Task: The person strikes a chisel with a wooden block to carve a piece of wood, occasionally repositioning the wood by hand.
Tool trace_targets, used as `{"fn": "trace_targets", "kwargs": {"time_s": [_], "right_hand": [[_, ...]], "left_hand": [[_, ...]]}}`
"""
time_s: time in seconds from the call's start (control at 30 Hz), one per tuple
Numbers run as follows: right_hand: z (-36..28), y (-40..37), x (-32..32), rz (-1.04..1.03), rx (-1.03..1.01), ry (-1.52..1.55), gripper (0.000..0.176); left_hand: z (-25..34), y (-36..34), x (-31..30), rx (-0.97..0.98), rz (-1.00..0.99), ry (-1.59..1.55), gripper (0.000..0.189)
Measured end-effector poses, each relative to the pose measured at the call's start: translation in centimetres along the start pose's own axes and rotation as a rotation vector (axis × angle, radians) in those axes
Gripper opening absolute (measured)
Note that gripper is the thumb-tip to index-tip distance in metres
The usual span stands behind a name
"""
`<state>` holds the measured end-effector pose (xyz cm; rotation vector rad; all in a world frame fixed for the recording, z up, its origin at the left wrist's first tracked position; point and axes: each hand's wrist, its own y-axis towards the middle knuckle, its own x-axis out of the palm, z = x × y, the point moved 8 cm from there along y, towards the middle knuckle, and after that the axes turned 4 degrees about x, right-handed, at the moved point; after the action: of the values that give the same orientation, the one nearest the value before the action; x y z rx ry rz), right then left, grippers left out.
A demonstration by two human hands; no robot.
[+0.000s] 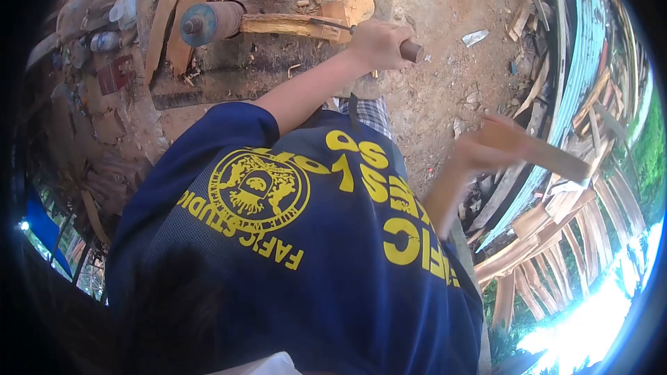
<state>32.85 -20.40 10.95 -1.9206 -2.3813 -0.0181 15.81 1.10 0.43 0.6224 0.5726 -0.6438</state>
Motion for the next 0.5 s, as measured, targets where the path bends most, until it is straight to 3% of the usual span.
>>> {"fn": "trace_targets", "kwargs": {"time_s": [0.07, 0.13, 0.2, 0.23, 0.3, 0.4, 0.47, 0.5], "right_hand": [[7.2, -6.7, 7.2, -0.588, 0.319, -1.249, 0.04], [6.6, -8.1, 9.1, -0.635, 0.298, -0.583, 0.032], [7.6, -5.5, 5.2, -0.478, 0.686, -0.398, 0.024], [5.4, -4.1, 4.6, -0.407, 0.588, -0.377, 0.026], [0.6, -1.7, 3.9, -0.38, 0.59, -0.207, 0.034], [-3.7, -0.2, 4.6, -0.161, 0.474, 0.009, 0.026], [2.5, 2.9, 0.8, -0.657, 0.083, 0.153, 0.033], [2.7, 1.7, 1.4, -0.66, 0.09, 0.155, 0.033]], "left_hand": [[-0.7, 0.0, 0.7, -0.014, -0.025, 0.033, 0.038], [-0.5, -0.2, 1.1, -0.024, -0.054, 0.055, 0.038], [0.0, -0.2, 0.2, 0.003, -0.02, 0.041, 0.039], [0.1, -0.3, 0.1, 0.003, -0.019, 0.041, 0.039], [-0.2, 0.1, 0.2, -0.017, -0.046, 0.008, 0.039], [-0.2, 0.2, 0.3, -0.027, -0.043, 0.01, 0.04], [-0.4, 0.1, 0.6, -0.03, -0.039, 0.029, 0.04], [-0.4, -0.1, 0.6, -0.027, -0.036, 0.046, 0.04]]}}
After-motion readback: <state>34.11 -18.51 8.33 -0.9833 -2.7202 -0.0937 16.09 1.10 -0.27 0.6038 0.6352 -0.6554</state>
